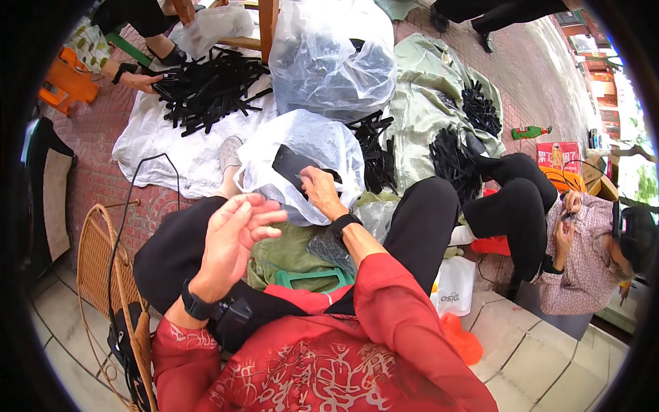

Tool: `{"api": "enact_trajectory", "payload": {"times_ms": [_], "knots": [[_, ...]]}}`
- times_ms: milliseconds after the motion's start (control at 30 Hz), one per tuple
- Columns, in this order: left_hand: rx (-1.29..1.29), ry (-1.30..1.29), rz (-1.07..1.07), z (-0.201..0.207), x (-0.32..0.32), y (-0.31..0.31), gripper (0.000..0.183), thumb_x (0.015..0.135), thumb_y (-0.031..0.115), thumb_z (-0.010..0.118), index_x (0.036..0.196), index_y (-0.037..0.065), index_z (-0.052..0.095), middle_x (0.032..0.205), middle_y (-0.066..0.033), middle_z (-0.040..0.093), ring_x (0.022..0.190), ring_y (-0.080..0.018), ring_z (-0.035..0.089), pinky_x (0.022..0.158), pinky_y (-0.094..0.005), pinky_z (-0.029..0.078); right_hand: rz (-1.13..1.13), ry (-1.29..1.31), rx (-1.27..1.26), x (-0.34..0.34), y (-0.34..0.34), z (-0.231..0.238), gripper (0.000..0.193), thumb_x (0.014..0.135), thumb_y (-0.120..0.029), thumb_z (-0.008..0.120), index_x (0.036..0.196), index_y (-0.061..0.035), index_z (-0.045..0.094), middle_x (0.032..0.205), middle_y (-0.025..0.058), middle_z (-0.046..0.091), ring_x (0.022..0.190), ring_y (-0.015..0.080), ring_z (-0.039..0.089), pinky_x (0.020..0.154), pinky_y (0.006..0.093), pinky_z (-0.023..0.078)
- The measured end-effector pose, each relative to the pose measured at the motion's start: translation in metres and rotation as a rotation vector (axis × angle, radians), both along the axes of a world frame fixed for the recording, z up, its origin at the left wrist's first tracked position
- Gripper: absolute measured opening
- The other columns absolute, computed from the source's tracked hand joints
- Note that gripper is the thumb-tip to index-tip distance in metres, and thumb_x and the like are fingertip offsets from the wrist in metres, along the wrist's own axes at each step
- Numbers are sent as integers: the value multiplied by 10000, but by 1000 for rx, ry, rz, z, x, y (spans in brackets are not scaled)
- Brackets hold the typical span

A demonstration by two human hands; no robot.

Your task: Inspecting and assembling small black plastic shoe components while seated outdoors.

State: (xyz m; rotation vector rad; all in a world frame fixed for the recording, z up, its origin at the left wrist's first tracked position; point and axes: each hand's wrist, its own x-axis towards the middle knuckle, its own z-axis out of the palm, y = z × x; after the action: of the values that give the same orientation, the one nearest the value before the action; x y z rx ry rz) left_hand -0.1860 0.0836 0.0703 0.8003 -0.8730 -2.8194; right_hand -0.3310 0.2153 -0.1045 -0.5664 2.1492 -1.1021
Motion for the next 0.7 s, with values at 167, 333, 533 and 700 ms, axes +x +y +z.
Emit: {"api": "enact_trajectory", "payload": {"times_ms": [167,333,533,700], "knots": [[130,-14,-147,11,-3,7,254,885,188,403,1023,-21,443,1001,-175,529,903,-248,555,741,-334,469,57,352,173,1,-37,-14,222,654,-95,614,833,12,538,666,179,557,647,320,557,585,370,433],[152,-32,-254,9,-2,7,245,879,189,424,999,-20,464,952,-139,534,846,-200,553,703,-298,461,-19,239,100,3,-34,-9,202,651,-89,646,820,-7,571,571,91,552,504,177,530,482,292,418],[137,-20,-241,9,-9,12,209,866,176,446,949,-12,488,869,-114,550,745,-167,562,633,-272,463,8,69,96,-6,-3,17,117,722,-110,601,734,6,593,584,67,573,456,111,514,433,256,410],[40,-43,-172,6,-19,17,179,858,173,456,882,1,498,808,-102,555,674,-167,556,586,-272,455,-195,-180,62,-5,20,40,127,765,-126,558,781,-1,578,628,48,572,478,96,540,415,217,418]]}}
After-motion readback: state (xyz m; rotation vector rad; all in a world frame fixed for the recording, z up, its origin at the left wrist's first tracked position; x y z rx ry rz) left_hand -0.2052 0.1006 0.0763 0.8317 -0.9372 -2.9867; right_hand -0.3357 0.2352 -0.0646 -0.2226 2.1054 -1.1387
